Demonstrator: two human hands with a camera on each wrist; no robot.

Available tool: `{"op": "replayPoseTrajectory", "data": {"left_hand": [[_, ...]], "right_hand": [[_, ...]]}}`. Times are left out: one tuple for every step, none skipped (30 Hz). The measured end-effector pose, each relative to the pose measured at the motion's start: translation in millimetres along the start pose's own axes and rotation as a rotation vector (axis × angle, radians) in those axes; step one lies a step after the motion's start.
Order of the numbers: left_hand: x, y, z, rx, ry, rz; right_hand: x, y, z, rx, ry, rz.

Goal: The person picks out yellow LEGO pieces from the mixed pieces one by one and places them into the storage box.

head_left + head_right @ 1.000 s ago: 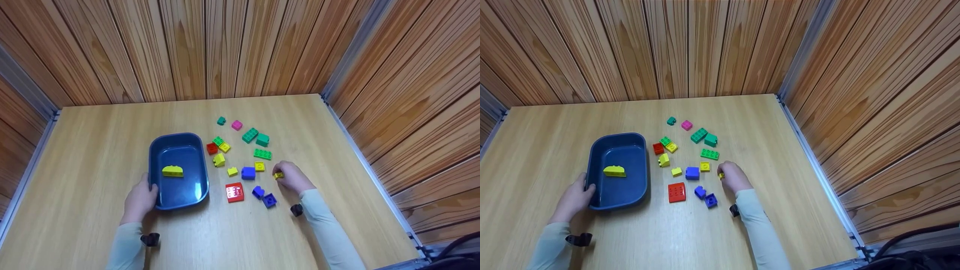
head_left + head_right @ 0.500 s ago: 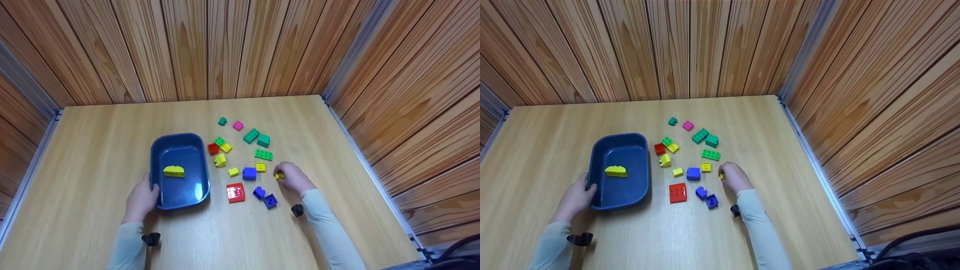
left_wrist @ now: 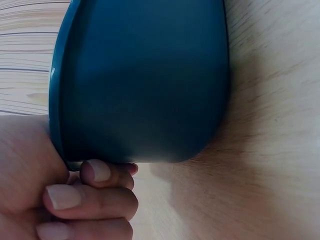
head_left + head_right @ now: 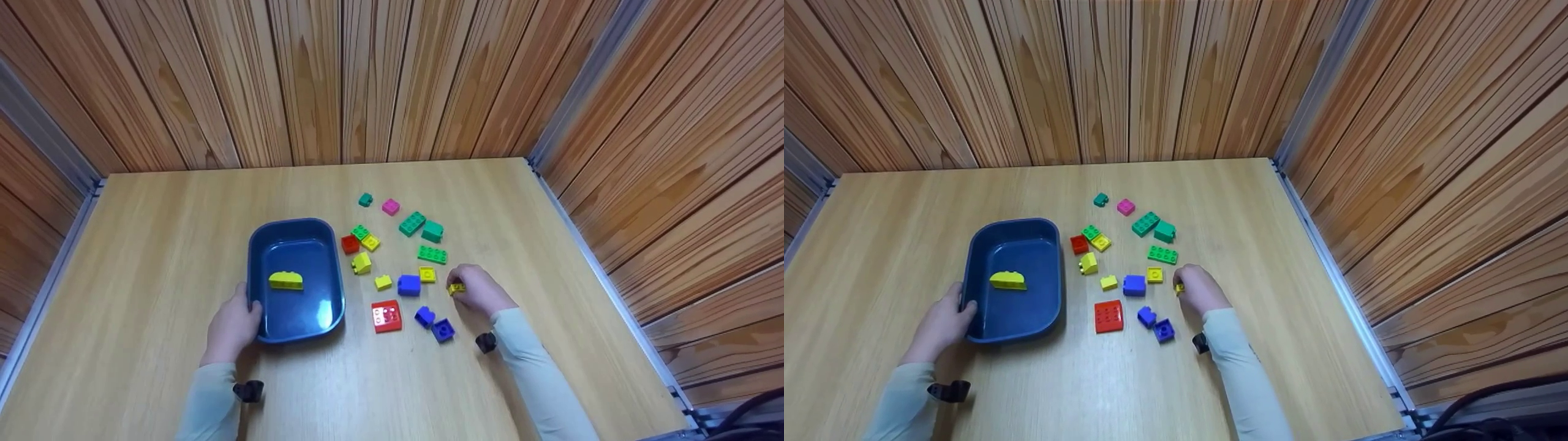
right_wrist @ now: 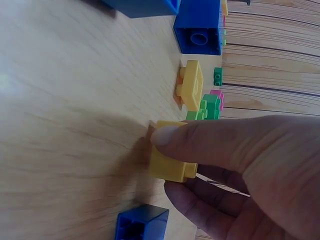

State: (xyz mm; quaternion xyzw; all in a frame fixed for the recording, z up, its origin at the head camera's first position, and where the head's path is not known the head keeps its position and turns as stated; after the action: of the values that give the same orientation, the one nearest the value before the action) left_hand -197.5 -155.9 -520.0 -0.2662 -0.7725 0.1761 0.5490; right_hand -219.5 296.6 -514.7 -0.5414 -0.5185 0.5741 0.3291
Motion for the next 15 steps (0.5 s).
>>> {"op": "replayPoseTrajectory", "data": {"left_hand": [[0.1, 0.0, -0.1, -0.002, -0.002, 0.0], [0.3, -0.1, -0.3, -0.004, -0.004, -0.001], [0.3, -0.1, -0.3, -0.006, -0.006, -0.001], [0.4, -0.1, -0.5, -0.007, -0.008, -0.001], [0.4, -0.2, -0.5, -0.009, -0.009, 0.0], [0.4, -0.2, -0.5, -0.009, -0.009, 0.0], [0.4, -0.3, -0.6, -0.009, -0.009, -0.002], [0.3, -0.3, -0.6, -0.009, -0.009, -0.002], [0.1, -0.2, -0.6, -0.009, -0.008, -0.001], [-0.1, -0.1, -0.5, -0.007, -0.006, 0.0], [-0.3, 0.0, -0.4, -0.003, 0.0, 0.003], [-0.6, 0.2, -0.4, 0.0, 0.004, 0.005], [-0.9, 0.4, -0.3, 0.003, 0.008, 0.009], [-1.3, 0.7, 0.0, 0.006, 0.013, 0.015], [-1.6, 1.0, 0.2, 0.009, 0.016, 0.017]], "right_hand": [[-0.6, -1.0, -0.1, -0.003, 0.002, 0.002], [-1.2, -2.1, 0.0, -0.003, 0.003, 0.004], [-1.9, -3.2, 0.1, -0.002, 0.0, 0.002], [-2.7, -4.4, 0.3, 0.0, -0.003, -0.001], [-3.6, -5.9, 0.4, 0.002, -0.004, -0.003], [-4.5, -7.4, 0.8, 0.004, -0.007, -0.007], [-5.4, -8.9, 1.0, 0.007, -0.01, -0.009], [-6.5, -10.4, 1.4, 0.011, -0.011, -0.011], [-7.7, -12.1, 1.7, 0.017, -0.019, -0.017], [-9.2, -13.8, 2.2, 0.019, -0.023, -0.022], [-10.7, -15.4, 2.7, 0.023, -0.032, -0.027], [-12.5, -17.0, 3.5, 0.025, -0.036, -0.031], [-14.5, -18.7, 4.3, 0.027, -0.038, -0.038], [-16.7, -20.4, 5.4, 0.027, -0.04, -0.044], [-19.0, -22.0, 6.8, 0.028, -0.045, -0.051]]}}
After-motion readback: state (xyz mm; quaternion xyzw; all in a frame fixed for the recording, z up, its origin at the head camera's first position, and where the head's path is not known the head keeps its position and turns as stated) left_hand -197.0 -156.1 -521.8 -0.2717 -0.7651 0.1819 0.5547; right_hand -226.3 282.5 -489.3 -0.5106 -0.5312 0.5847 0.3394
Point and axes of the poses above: each hand's wrist, its own z-axis towards the middle knuckle, its own y-axis out of the palm, x = y × z, the point moved 1 cm from there along z, towards the middle knuckle, and after that the axes turned 9 degrees about -z, right-handed, at the moved point
